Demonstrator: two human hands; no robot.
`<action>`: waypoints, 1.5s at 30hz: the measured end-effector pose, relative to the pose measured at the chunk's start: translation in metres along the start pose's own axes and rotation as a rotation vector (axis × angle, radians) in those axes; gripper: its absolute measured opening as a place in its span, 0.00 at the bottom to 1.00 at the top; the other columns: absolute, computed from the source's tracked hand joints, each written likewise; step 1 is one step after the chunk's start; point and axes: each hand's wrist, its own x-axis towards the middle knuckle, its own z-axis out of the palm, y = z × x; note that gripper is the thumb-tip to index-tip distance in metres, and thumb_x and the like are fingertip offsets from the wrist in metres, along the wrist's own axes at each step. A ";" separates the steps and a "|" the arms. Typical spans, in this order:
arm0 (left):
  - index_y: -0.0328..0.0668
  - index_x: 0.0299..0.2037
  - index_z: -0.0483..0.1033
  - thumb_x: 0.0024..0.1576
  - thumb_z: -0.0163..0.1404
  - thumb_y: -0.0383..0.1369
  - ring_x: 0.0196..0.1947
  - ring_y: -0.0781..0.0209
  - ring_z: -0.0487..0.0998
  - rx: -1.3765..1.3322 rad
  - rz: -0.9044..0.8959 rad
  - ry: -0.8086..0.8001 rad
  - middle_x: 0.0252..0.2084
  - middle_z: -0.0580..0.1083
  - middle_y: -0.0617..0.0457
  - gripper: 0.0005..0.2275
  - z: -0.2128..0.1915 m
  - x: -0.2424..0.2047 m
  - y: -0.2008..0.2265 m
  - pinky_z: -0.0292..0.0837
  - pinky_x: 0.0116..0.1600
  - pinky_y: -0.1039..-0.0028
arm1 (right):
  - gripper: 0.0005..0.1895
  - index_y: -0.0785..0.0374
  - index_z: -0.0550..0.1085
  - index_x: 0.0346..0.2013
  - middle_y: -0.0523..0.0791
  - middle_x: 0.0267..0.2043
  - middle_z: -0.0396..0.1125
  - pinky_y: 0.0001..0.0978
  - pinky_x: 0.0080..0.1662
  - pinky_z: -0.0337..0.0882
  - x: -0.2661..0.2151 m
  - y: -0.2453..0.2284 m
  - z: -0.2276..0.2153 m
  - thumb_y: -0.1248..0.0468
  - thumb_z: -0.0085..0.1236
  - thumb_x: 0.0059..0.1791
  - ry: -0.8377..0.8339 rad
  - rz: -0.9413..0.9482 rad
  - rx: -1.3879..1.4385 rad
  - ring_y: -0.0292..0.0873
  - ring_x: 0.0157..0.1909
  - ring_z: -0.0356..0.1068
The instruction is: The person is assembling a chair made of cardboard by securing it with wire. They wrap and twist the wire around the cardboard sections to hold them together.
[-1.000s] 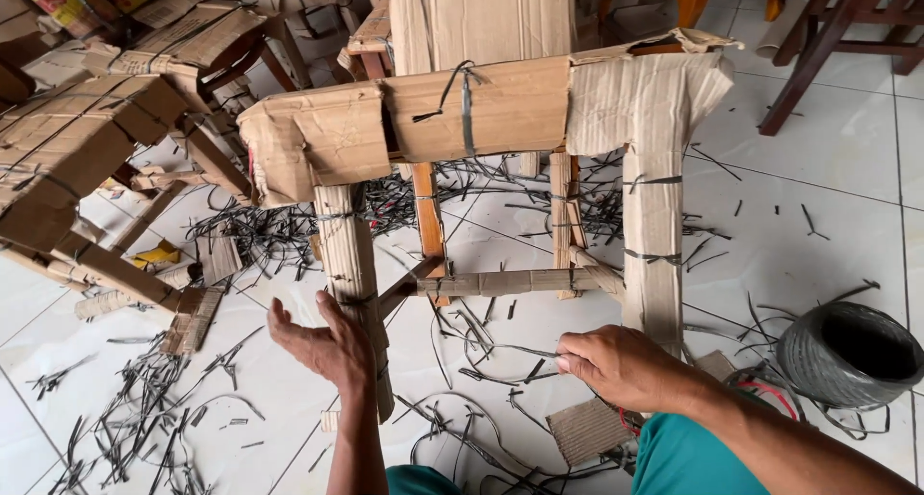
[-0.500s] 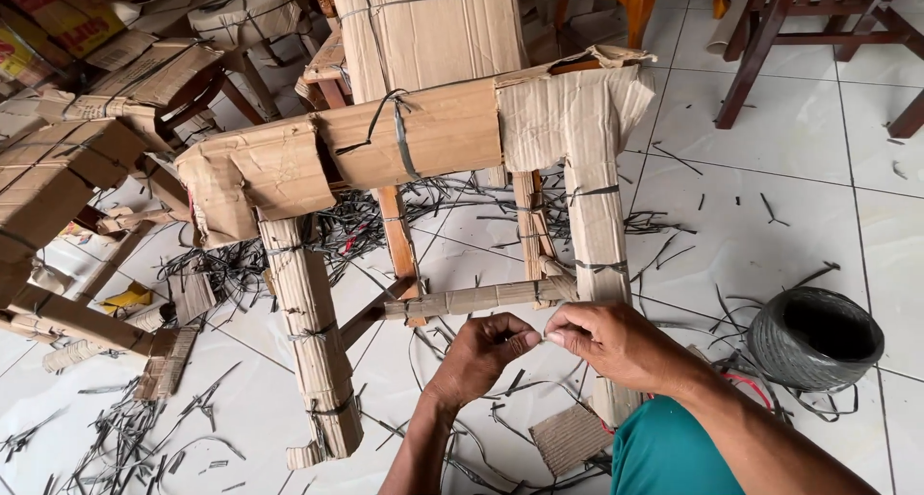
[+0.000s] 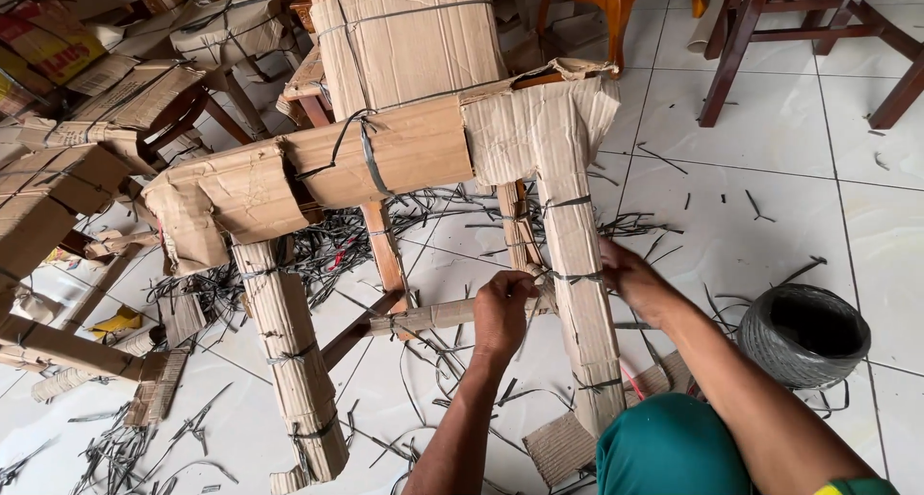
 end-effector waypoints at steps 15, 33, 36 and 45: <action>0.49 0.56 0.73 0.54 0.61 0.37 0.71 0.47 0.63 0.577 0.485 0.944 0.65 0.68 0.45 0.19 -0.141 -0.066 -0.001 0.47 0.73 0.53 | 0.06 0.58 0.74 0.34 0.43 0.30 0.68 0.34 0.32 0.65 0.037 0.030 -0.023 0.65 0.54 0.56 0.070 0.194 0.222 0.40 0.30 0.63; 0.43 0.21 0.51 0.54 0.40 0.66 0.25 0.58 0.53 0.247 -0.357 0.747 0.17 0.55 0.55 0.32 -0.241 -0.090 -0.056 0.52 0.34 0.65 | 0.19 0.48 0.64 0.26 0.32 0.27 0.59 0.23 0.37 0.60 0.050 0.029 0.008 0.61 0.49 0.62 0.551 -0.194 0.206 0.30 0.32 0.58; 0.45 0.20 0.50 0.53 0.43 0.65 0.23 0.63 0.51 0.192 -0.309 0.807 0.16 0.53 0.58 0.31 -0.224 -0.109 -0.067 0.50 0.32 0.67 | 0.18 0.50 0.64 0.26 0.33 0.28 0.58 0.25 0.39 0.57 0.036 0.030 0.001 0.64 0.46 0.61 0.509 -0.265 0.143 0.31 0.35 0.56; 0.43 0.44 0.76 0.50 0.41 0.62 0.32 0.53 0.76 0.206 -0.379 0.890 0.33 0.78 0.48 0.30 -0.154 -0.165 -0.153 0.69 0.38 0.63 | 0.17 0.54 0.63 0.33 0.37 0.34 0.60 0.27 0.40 0.60 0.012 0.067 -0.034 0.61 0.40 0.67 0.493 -0.339 0.043 0.35 0.37 0.59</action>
